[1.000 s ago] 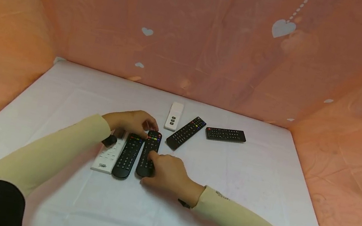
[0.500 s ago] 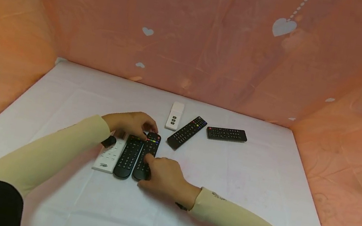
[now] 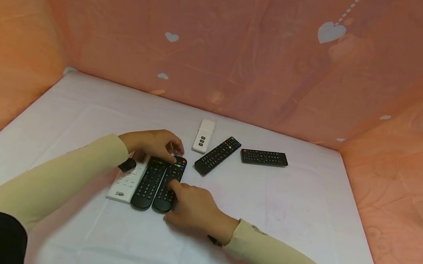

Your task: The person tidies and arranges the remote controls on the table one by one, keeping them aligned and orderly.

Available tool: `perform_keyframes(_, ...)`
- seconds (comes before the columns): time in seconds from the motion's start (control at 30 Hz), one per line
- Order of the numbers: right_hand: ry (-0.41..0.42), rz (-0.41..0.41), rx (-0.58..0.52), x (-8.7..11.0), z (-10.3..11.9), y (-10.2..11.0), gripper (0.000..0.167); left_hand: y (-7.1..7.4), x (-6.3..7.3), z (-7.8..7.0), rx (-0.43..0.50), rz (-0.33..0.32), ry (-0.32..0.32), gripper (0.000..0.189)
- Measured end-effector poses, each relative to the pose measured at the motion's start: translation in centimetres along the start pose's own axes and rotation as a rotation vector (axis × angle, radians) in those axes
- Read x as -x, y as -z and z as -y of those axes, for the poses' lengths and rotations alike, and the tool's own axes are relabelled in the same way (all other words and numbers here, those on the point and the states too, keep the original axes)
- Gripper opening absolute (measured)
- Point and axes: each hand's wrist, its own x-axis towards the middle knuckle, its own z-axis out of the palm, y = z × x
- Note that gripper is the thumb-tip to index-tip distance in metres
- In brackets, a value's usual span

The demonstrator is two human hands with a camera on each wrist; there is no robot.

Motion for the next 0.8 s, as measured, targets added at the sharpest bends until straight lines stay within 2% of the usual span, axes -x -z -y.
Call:
perform_keyframes(0.13, 0.028, 0.026, -0.093, 0.2, -1.3, 0.7, 0.050, -0.2, -0.6, -0.3, -0.007, -0.075, -0.010, 0.028)
perform_keyframes(0.23, 0.039, 0.029, -0.161, -0.1, -2.7, 1.2, 0.042, -0.3, -1.0, -0.7, -0.027, -0.133, 0.050, 0.035)
perform_keyframes(0.37, 0.067, 0.013, -0.214, -0.8, -4.9, 2.3, 0.039, -0.1, -1.7, -1.0, -0.096, -0.188, 0.144, 0.051)
perform_keyframes(0.57, 0.120, -0.044, -0.242, -3.1, -9.1, 3.9, 0.039, -0.3, -2.2, -1.2, -0.109, -0.231, 0.201, 0.060)
perform_keyframes(0.7, 0.071, -0.061, -0.197, -5.1, -12.0, 4.7, 0.038, -0.8, -2.0, -1.3, -0.086, -0.226, 0.244, 0.062)
perform_keyframes(0.8, -0.006, -0.064, -0.171, -6.8, -13.7, 5.3, 0.041, -1.1, -2.0, -1.4, -0.064, -0.229, 0.257, 0.065)
